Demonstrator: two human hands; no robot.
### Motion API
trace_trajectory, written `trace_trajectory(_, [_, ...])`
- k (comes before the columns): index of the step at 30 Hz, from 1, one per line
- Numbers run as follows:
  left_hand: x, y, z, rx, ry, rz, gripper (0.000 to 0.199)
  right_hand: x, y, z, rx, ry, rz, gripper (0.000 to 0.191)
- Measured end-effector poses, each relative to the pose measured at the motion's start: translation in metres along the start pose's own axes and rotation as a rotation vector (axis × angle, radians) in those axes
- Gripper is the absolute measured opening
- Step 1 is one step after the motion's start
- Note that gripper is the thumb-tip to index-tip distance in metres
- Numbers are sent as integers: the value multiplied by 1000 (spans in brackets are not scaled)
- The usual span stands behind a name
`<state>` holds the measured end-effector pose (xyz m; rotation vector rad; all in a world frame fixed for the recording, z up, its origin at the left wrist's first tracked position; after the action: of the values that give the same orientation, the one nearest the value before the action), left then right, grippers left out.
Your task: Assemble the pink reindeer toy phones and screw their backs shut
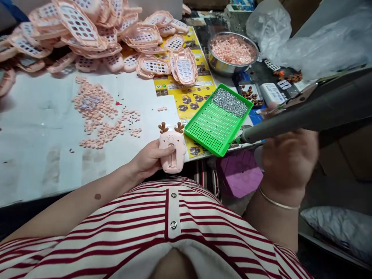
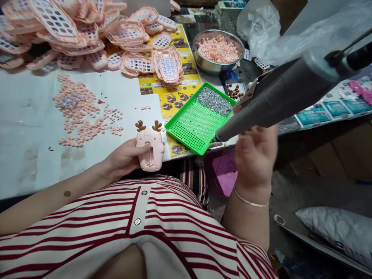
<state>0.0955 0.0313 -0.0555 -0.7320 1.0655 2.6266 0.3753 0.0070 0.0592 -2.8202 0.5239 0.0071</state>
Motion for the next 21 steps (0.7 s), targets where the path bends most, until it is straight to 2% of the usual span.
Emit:
trace_trajectory(2, [-4, 0, -4, 25, -11, 2, 47, -10, -17, 1, 118, -25, -108, 45])
trace_trajectory(4, [-6, 0, -6, 40, -19, 14, 46, -22, -28, 3, 184, -76, -145, 38])
trace_trajectory(7, [-5, 1, -9, 87, -21, 22, 44, -30, -30, 1, 353, -139, -90, 28])
trace_trajectory(9, [-6, 3, -11, 122, -21, 9, 44, -30, -25, 3, 412, -162, -64, 26])
trace_trajectory(13, [-10, 4, -13, 153, -66, 2, 43, -25, -16, 19, 396, -133, -69, 32])
trace_trajectory(16, [-11, 3, -13, 146, -72, 15, 37, -21, -13, 29, 388, -105, -44, 29])
trace_trajectory(21, [-10, 2, -14, 134, -95, 17, 36, -26, -15, 35, 404, -93, -41, 29])
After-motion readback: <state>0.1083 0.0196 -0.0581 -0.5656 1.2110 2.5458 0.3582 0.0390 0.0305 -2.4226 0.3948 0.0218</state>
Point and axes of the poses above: each hand's wrist, its own y-axis away from the middle knuckle, its own x-axis out of the back of the hand, z = x × y, the point moved 6 cm from there along -y, towards the middle knuckle, and after that the axes turned 3 degrees about z, right-handed, at the moved point
